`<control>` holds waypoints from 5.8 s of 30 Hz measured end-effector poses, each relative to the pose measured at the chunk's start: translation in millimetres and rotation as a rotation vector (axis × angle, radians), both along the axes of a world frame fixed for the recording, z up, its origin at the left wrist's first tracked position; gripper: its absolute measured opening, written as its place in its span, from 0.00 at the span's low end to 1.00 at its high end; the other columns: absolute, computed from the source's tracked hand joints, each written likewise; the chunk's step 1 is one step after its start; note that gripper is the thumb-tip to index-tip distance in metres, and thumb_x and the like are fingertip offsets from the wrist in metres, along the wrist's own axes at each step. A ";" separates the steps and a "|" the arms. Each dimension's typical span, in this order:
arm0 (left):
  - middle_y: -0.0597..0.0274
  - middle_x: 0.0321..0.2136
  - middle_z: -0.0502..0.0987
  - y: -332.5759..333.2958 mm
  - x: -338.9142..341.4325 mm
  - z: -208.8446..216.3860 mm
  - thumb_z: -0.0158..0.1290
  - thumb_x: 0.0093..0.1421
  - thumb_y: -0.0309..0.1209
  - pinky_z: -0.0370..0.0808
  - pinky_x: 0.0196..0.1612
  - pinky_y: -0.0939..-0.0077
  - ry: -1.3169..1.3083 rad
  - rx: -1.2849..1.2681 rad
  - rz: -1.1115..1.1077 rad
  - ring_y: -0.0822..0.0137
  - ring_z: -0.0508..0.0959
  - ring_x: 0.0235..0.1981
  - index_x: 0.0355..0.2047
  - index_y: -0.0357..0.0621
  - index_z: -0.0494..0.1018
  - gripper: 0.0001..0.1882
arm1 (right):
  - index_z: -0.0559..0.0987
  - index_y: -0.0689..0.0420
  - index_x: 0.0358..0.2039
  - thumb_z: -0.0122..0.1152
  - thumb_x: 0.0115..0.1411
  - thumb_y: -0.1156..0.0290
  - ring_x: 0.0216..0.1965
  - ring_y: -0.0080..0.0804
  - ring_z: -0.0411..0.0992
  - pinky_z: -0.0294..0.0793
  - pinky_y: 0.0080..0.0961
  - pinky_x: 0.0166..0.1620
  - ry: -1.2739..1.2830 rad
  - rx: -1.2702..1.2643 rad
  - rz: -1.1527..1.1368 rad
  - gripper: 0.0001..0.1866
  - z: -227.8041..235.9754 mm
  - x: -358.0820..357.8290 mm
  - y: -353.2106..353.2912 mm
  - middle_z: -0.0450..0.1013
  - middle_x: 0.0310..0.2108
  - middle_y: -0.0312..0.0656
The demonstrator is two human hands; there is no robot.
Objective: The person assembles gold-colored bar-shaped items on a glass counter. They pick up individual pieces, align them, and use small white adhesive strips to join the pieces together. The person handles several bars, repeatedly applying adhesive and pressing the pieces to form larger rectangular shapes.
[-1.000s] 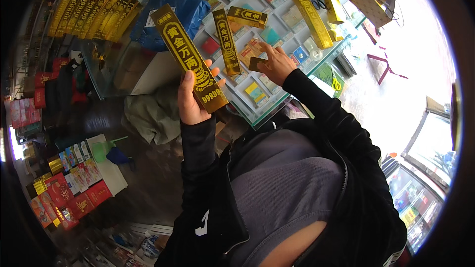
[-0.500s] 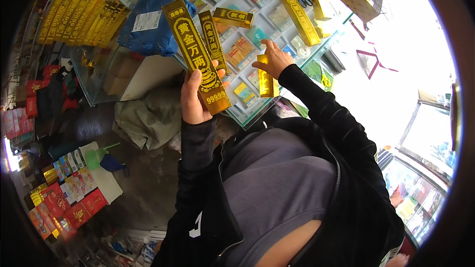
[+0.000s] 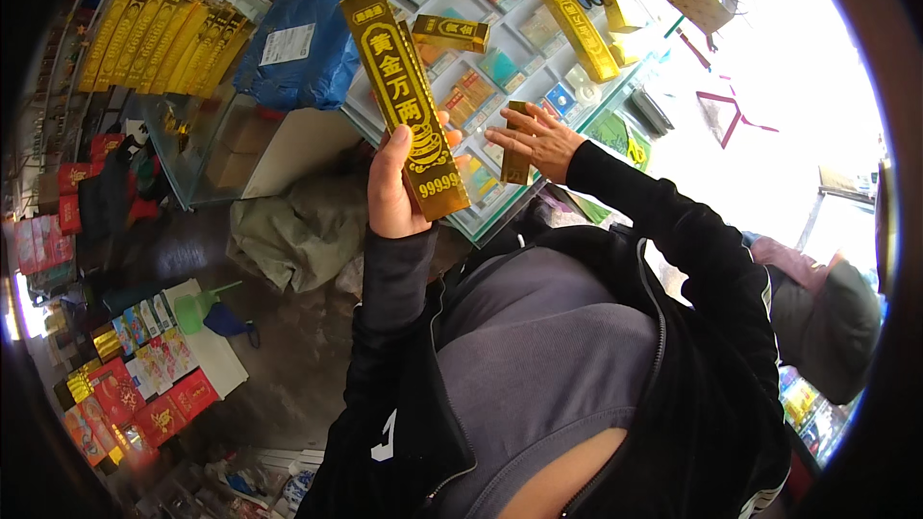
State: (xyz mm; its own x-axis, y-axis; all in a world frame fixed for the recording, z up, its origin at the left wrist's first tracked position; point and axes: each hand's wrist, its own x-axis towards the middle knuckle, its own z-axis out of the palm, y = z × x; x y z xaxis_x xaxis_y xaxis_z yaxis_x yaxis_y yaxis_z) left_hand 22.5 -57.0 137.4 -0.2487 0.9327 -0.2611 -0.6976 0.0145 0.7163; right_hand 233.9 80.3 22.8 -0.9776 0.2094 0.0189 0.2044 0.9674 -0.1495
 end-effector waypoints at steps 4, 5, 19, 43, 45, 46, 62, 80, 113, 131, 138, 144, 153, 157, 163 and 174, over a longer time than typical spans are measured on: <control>0.51 0.49 0.74 -1.9 7.2 12.0 0.44 0.68 0.47 0.81 0.41 0.64 -0.181 0.034 -0.020 0.60 0.78 0.43 0.58 0.36 0.63 0.28 | 0.52 0.50 0.69 0.62 0.48 0.74 0.66 0.39 0.57 0.45 0.47 0.70 0.035 0.033 -0.026 0.48 -9.1 -5.8 13.0 0.68 0.56 0.45; 0.50 0.49 0.73 -3.2 8.1 15.2 0.43 0.68 0.48 0.80 0.40 0.64 -0.209 0.027 -0.027 0.59 0.78 0.42 0.58 0.36 0.62 0.29 | 0.52 0.51 0.68 0.63 0.47 0.72 0.62 0.40 0.61 0.50 0.46 0.68 0.047 -0.005 -0.056 0.48 -5.8 -4.9 14.6 0.68 0.55 0.47; 0.50 0.50 0.73 -1.7 29.8 40.4 0.40 0.70 0.48 0.80 0.45 0.63 0.115 -0.002 0.008 0.60 0.77 0.47 0.60 0.41 0.61 0.27 | 0.47 0.57 0.69 0.67 0.48 0.63 0.33 0.49 0.77 0.78 0.37 0.36 0.386 -0.477 -0.184 0.53 152.6 54.6 -18.5 0.76 0.38 0.50; 0.55 0.46 0.74 18.0 61.9 36.2 0.42 0.70 0.44 0.76 0.46 0.70 0.262 0.028 -0.098 0.65 0.78 0.43 0.58 0.39 0.62 0.24 | 0.49 0.56 0.68 0.71 0.46 0.61 0.30 0.52 0.77 0.77 0.39 0.34 0.124 -0.570 -0.317 0.54 172.1 80.5 -38.7 0.76 0.25 0.51; 0.49 0.49 0.74 18.4 60.7 30.2 0.40 0.71 0.47 0.77 0.46 0.66 0.247 0.016 -0.095 0.62 0.78 0.43 0.58 0.35 0.62 0.28 | 0.49 0.56 0.68 0.72 0.45 0.60 0.30 0.51 0.77 0.77 0.38 0.34 0.091 -0.561 -0.345 0.55 170.4 81.8 -37.9 0.76 0.26 0.52; 0.50 0.49 0.74 18.2 60.1 27.5 0.41 0.70 0.47 0.77 0.46 0.66 0.230 0.016 -0.103 0.62 0.78 0.43 0.58 0.35 0.63 0.28 | 0.49 0.57 0.68 0.72 0.46 0.57 0.30 0.51 0.77 0.77 0.39 0.34 0.109 -0.546 -0.339 0.55 169.7 82.6 -37.4 0.76 0.26 0.52; 0.52 0.46 0.76 16.8 58.9 28.7 0.43 0.70 0.49 0.78 0.43 0.67 0.318 0.044 -0.089 0.63 0.79 0.40 0.58 0.36 0.63 0.29 | 0.59 0.59 0.63 0.44 0.70 0.51 0.27 0.45 0.78 0.75 0.33 0.32 0.342 -0.828 -0.497 0.30 165.2 88.4 -27.4 0.78 0.26 0.49; 0.63 0.48 0.74 18.8 73.6 51.2 0.45 0.71 0.37 0.72 0.51 0.76 0.190 0.054 -0.099 0.73 0.75 0.46 0.60 0.40 0.62 0.22 | 0.61 0.61 0.60 0.65 0.58 0.52 0.31 0.39 0.80 0.78 0.26 0.37 0.370 -0.820 -0.556 0.37 175.2 90.1 -28.1 0.81 0.32 0.46; 0.62 0.47 0.73 19.7 78.4 45.6 0.47 0.70 0.42 0.68 0.52 0.81 0.349 0.039 -0.102 0.75 0.72 0.47 0.62 0.33 0.60 0.28 | 0.62 0.56 0.61 0.62 0.59 0.45 0.24 0.22 0.72 0.67 0.15 0.26 0.342 -0.961 -0.564 0.38 174.1 86.1 -35.6 0.80 0.33 0.43; 0.59 0.51 0.70 25.4 75.6 41.1 0.47 0.70 0.41 0.67 0.54 0.80 0.397 0.023 -0.132 0.73 0.70 0.50 0.63 0.31 0.57 0.30 | 0.62 0.56 0.60 0.59 0.60 0.43 0.28 0.26 0.75 0.72 0.16 0.30 0.344 -1.005 -0.552 0.38 162.4 85.0 -29.5 0.78 0.32 0.45; 0.57 0.54 0.66 30.2 70.3 38.6 0.54 0.65 0.31 0.67 0.55 0.77 0.431 0.065 -0.315 0.71 0.69 0.52 0.67 0.33 0.44 0.39 | 0.66 0.63 0.56 0.62 0.61 0.50 0.28 0.22 0.74 0.71 0.19 0.32 0.351 -1.286 -0.578 0.34 148.3 82.3 -15.5 0.78 0.28 0.43; 0.58 0.48 0.68 37.9 64.4 29.0 0.57 0.59 0.25 0.70 0.53 0.76 0.457 0.073 -0.367 0.71 0.71 0.49 0.66 0.34 0.43 0.42 | 0.67 0.64 0.56 0.63 0.60 0.49 0.30 0.22 0.74 0.71 0.18 0.32 0.311 -1.411 -0.587 0.34 131.0 80.2 -2.9 0.77 0.32 0.45; 0.60 0.45 0.69 45.4 60.3 21.1 0.58 0.55 0.21 0.71 0.53 0.74 0.448 0.075 -0.384 0.70 0.72 0.47 0.67 0.39 0.44 0.45 | 0.67 0.64 0.56 0.63 0.60 0.49 0.32 0.22 0.74 0.71 0.17 0.34 0.329 -1.435 -0.592 0.34 127.1 76.5 0.6 0.77 0.34 0.45; 0.60 0.46 0.69 47.6 59.6 21.1 0.58 0.54 0.21 0.71 0.53 0.74 0.452 0.085 -0.390 0.70 0.72 0.47 0.67 0.39 0.45 0.45 | 0.67 0.64 0.56 0.64 0.60 0.51 0.31 0.20 0.72 0.70 0.16 0.32 0.332 -1.456 -0.599 0.34 130.0 75.2 0.2 0.76 0.32 0.44; 0.60 0.48 0.67 49.7 58.8 21.1 0.59 0.53 0.21 0.70 0.54 0.72 0.446 0.101 -0.392 0.69 0.72 0.48 0.67 0.40 0.45 0.45 | 0.67 0.64 0.56 0.64 0.60 0.50 0.28 0.20 0.71 0.69 0.16 0.31 0.333 -1.416 -0.613 0.34 133.7 74.4 0.4 0.76 0.31 0.42; 0.61 0.50 0.66 53.0 57.4 24.9 0.57 0.57 0.21 0.69 0.55 0.75 0.430 0.087 -0.409 0.70 0.70 0.50 0.67 0.39 0.44 0.42 | 0.67 0.64 0.55 0.63 0.60 0.50 0.25 0.19 0.70 0.67 0.16 0.28 0.357 -1.351 -0.604 0.34 133.9 74.5 2.1 0.76 0.28 0.41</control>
State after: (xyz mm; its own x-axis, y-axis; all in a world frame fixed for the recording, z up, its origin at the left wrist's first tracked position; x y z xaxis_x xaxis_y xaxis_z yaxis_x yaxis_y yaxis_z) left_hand 79.9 -4.0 162.3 0.0685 0.9884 -0.1354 -0.2951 0.1497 0.9437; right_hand 308.4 82.4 156.7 -0.7278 0.6172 -0.2990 0.2701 -0.1428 -0.9522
